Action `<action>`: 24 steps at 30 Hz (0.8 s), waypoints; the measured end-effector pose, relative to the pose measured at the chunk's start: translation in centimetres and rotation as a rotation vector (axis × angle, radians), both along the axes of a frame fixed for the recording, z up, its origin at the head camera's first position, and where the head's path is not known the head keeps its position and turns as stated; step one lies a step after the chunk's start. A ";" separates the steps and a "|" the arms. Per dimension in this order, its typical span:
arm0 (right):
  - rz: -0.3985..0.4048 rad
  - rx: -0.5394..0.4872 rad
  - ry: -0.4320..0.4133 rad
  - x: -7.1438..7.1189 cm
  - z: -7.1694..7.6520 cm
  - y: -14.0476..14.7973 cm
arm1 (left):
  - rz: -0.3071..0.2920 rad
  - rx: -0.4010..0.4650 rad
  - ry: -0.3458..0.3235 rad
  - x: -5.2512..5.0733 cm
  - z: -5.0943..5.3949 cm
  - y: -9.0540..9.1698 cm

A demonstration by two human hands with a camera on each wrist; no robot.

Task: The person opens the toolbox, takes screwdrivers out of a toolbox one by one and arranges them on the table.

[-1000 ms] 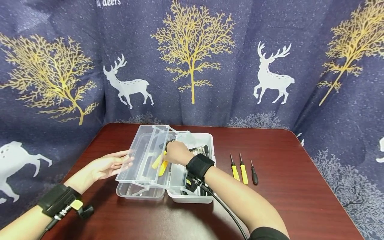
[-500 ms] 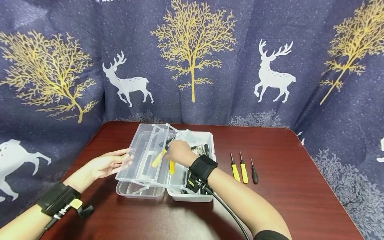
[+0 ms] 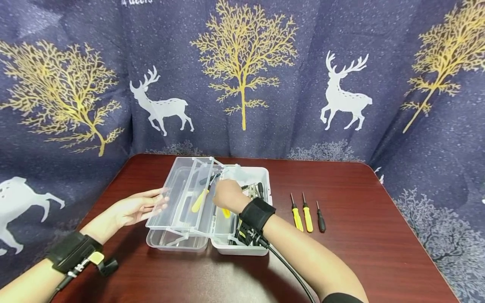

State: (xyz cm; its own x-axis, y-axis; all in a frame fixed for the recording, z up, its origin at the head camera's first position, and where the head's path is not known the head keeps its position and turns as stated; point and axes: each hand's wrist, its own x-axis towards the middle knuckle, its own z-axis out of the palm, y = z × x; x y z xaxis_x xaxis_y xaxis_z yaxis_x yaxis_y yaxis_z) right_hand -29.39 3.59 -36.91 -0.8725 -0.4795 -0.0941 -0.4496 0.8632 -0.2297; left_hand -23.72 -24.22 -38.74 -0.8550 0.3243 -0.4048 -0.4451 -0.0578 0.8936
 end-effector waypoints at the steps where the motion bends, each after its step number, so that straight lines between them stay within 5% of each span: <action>1: -0.002 0.006 0.005 0.0 0.0 0.0 | -0.002 0.001 0.002 0.0 0.0 0.0; 14: 0.026 -0.004 0.091 1.0 -0.4 -0.1 | -0.006 -0.004 0.003 -0.1 0.2 0.1; 24: 0.030 -0.075 0.059 1.1 0.5 1.0 | -0.007 -0.014 0.004 -0.1 0.1 0.0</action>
State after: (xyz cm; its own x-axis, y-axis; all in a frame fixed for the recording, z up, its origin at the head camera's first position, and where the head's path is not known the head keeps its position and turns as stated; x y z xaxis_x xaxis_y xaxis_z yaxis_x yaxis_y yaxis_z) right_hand -28.33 4.61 -36.38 -0.8607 -0.5091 -0.0055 -0.4895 0.8305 -0.2659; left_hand -23.80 -24.22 -38.65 -0.8542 0.3246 -0.4062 -0.4420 -0.0420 0.8960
